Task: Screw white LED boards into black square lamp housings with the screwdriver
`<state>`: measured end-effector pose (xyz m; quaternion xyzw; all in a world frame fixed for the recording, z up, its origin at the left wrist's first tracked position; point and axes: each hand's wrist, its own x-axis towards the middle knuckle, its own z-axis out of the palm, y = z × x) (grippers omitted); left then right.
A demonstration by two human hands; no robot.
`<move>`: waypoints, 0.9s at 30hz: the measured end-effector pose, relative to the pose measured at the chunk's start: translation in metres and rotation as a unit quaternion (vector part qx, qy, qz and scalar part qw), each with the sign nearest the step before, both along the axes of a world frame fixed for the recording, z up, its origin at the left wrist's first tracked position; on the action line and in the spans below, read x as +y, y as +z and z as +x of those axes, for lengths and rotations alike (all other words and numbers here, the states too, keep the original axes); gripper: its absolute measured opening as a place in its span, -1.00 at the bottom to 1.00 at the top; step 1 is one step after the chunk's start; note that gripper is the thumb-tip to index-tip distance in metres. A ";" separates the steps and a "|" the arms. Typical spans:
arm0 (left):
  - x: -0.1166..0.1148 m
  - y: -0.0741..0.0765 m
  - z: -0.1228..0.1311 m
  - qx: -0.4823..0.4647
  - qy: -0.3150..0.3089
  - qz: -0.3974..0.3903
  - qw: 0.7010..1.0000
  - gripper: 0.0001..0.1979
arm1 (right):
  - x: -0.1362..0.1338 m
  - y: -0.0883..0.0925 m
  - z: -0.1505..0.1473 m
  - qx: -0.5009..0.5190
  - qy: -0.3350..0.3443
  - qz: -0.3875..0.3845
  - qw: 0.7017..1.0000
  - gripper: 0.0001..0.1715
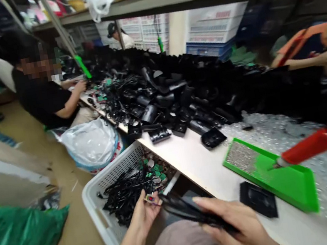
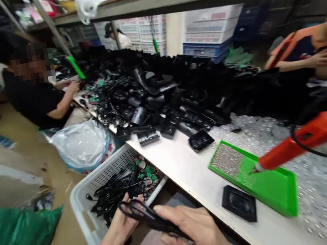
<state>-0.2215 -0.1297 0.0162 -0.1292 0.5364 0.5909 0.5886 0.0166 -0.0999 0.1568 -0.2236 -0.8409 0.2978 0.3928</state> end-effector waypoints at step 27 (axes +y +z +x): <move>0.068 0.100 -0.062 0.488 -0.417 0.152 0.752 -0.57 | -0.037 -0.181 0.070 -0.005 -0.141 -0.465 0.874 -0.23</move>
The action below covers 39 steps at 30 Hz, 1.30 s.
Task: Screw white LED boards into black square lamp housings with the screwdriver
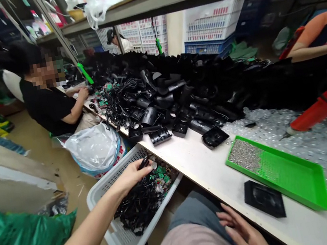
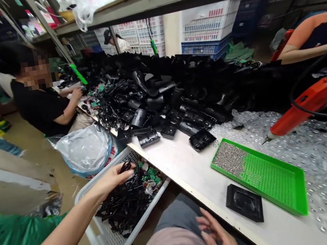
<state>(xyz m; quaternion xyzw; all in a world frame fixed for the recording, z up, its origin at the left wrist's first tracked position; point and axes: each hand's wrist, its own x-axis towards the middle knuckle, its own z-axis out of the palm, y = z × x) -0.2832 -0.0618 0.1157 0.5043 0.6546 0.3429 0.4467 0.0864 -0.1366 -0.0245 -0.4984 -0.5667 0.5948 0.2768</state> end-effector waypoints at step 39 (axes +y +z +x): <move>0.023 -0.101 0.200 0.294 -0.300 0.470 0.776 -0.70 | 0.006 0.048 0.124 -0.314 -0.315 0.188 0.876 -0.54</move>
